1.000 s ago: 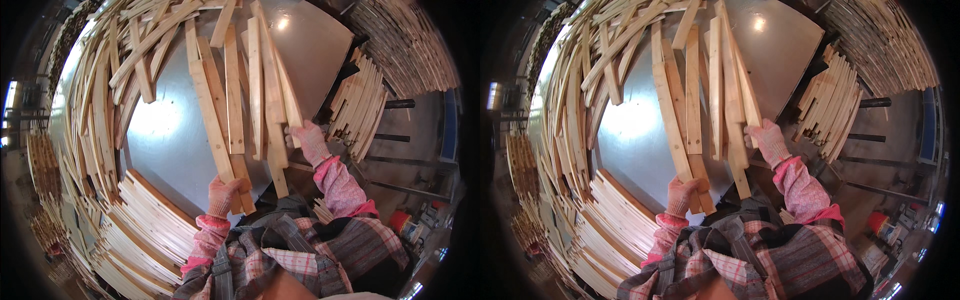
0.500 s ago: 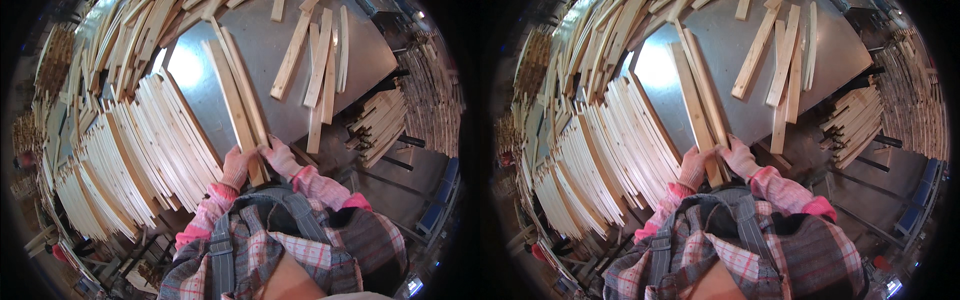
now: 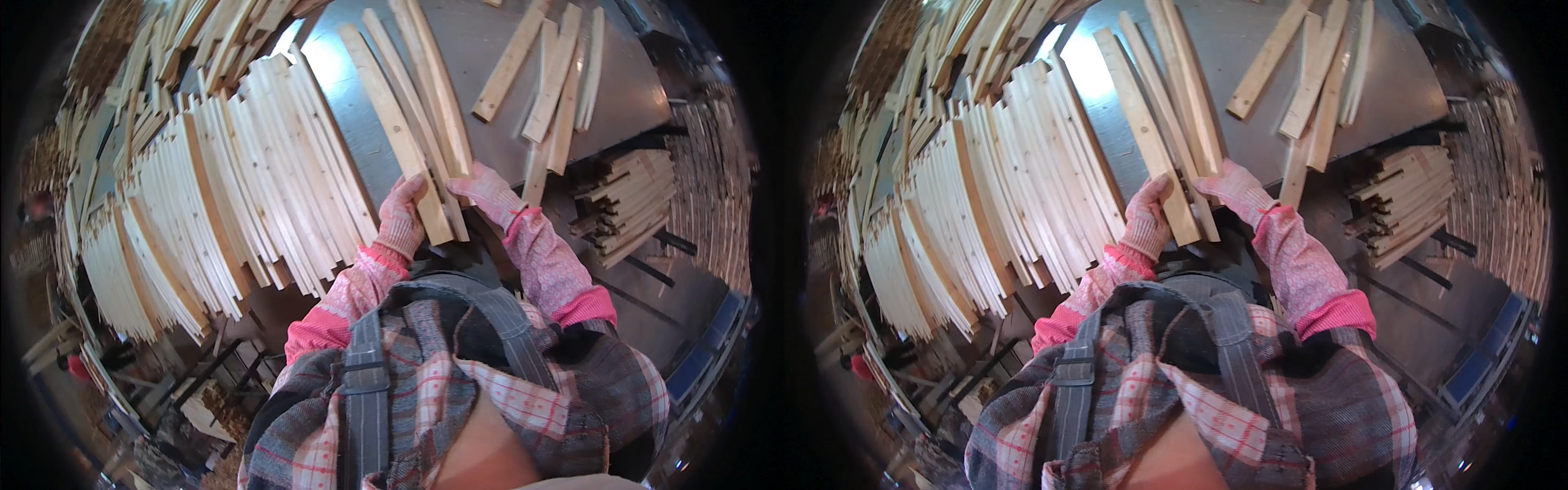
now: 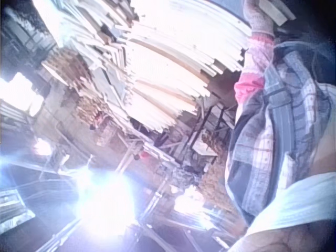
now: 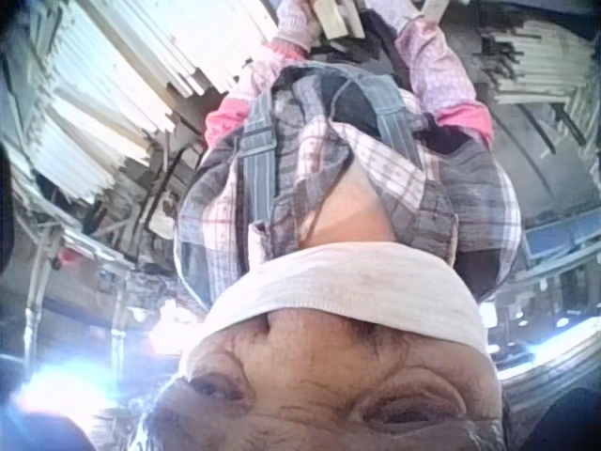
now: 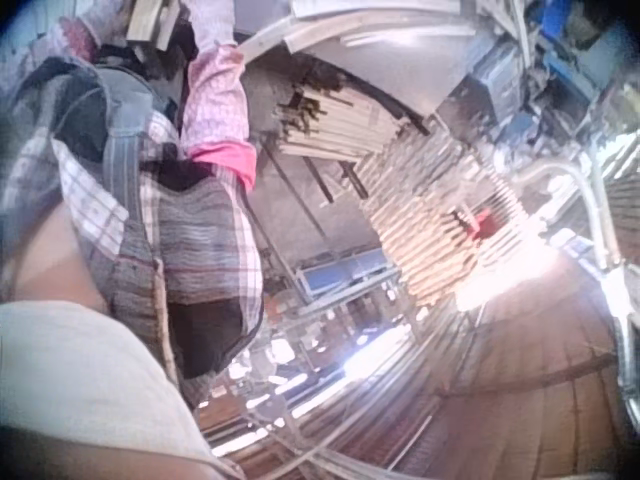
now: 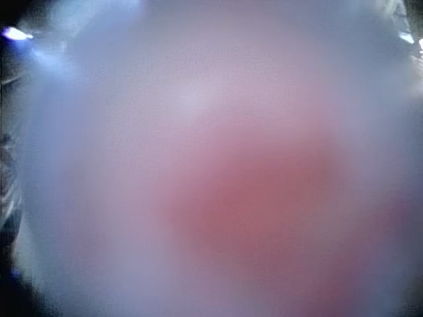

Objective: The person sorts through a pile of wood slats on a metal table, aligning them into parallel rows and picking up a stack of sorted slats.

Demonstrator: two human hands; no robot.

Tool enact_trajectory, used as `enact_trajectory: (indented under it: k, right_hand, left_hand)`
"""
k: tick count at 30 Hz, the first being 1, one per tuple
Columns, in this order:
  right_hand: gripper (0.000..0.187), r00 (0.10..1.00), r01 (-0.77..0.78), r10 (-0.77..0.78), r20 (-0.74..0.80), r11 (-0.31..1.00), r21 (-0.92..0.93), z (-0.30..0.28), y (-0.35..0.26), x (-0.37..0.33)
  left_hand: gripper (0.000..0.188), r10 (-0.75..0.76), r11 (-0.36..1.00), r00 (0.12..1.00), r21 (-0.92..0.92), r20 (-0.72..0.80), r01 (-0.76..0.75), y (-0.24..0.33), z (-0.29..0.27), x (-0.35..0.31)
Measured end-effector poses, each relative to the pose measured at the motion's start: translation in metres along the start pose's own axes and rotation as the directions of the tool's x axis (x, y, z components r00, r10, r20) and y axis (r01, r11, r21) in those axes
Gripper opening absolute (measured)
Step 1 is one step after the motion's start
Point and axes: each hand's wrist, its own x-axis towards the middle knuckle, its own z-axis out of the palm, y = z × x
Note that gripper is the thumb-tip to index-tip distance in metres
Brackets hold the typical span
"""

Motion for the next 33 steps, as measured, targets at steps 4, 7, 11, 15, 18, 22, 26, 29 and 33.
enact_trajectory:
  k: [4,7,11,15,18,22,26,29,33]
  right_hand:
    - [0.051,0.993,-0.106,0.083,-0.080,0.930,-0.352,0.025,-0.029,-0.006]
    - [0.054,0.994,-0.078,0.022,-0.103,0.808,-0.584,0.037,-0.031,-0.004]
    - [0.055,0.991,-0.114,0.032,-0.132,0.725,-0.680,0.042,-0.004,-0.023]
    - [0.058,0.984,-0.143,0.174,-0.038,0.645,-0.751,0.051,0.022,-0.058]
    - [0.058,0.991,0.023,0.105,0.087,0.501,-0.865,0.063,0.009,-0.052]
    - [0.050,0.923,0.212,0.237,0.304,0.347,-0.913,0.072,-0.054,-0.021]
    - [0.050,0.943,0.194,0.218,0.251,0.254,-0.948,0.074,-0.067,0.016]
    - [0.053,0.986,0.128,0.027,0.163,0.499,-0.857,0.087,-0.065,0.027]
    - [0.057,0.981,0.163,0.010,0.192,0.492,-0.855,0.116,-0.067,0.020]
  left_hand:
    - [0.033,0.138,0.873,0.984,0.484,-0.110,-0.068,0.012,0.006,0.002]
    - [0.035,0.434,0.176,0.901,0.981,-0.005,-0.079,0.008,-0.015,0.014]
    - [0.043,0.287,-0.141,0.958,0.989,-0.005,0.048,0.023,0.022,-0.033]
    - [0.043,0.135,-0.119,0.987,0.987,-0.087,0.104,0.017,-0.001,-0.072]
    - [0.052,0.395,-0.046,0.919,0.998,-0.011,0.032,0.004,-0.019,-0.079]
    - [0.069,0.303,-0.187,0.951,0.982,0.059,-0.001,0.021,-0.003,-0.095]
    - [0.043,0.039,-0.093,0.999,0.995,-0.024,0.027,0.045,-0.015,-0.157]
    - [0.035,0.079,0.467,0.928,0.836,-0.364,0.288,0.034,-0.057,-0.175]
    - [0.027,-0.066,0.974,0.929,0.180,-0.365,0.140,0.018,-0.094,-0.160]
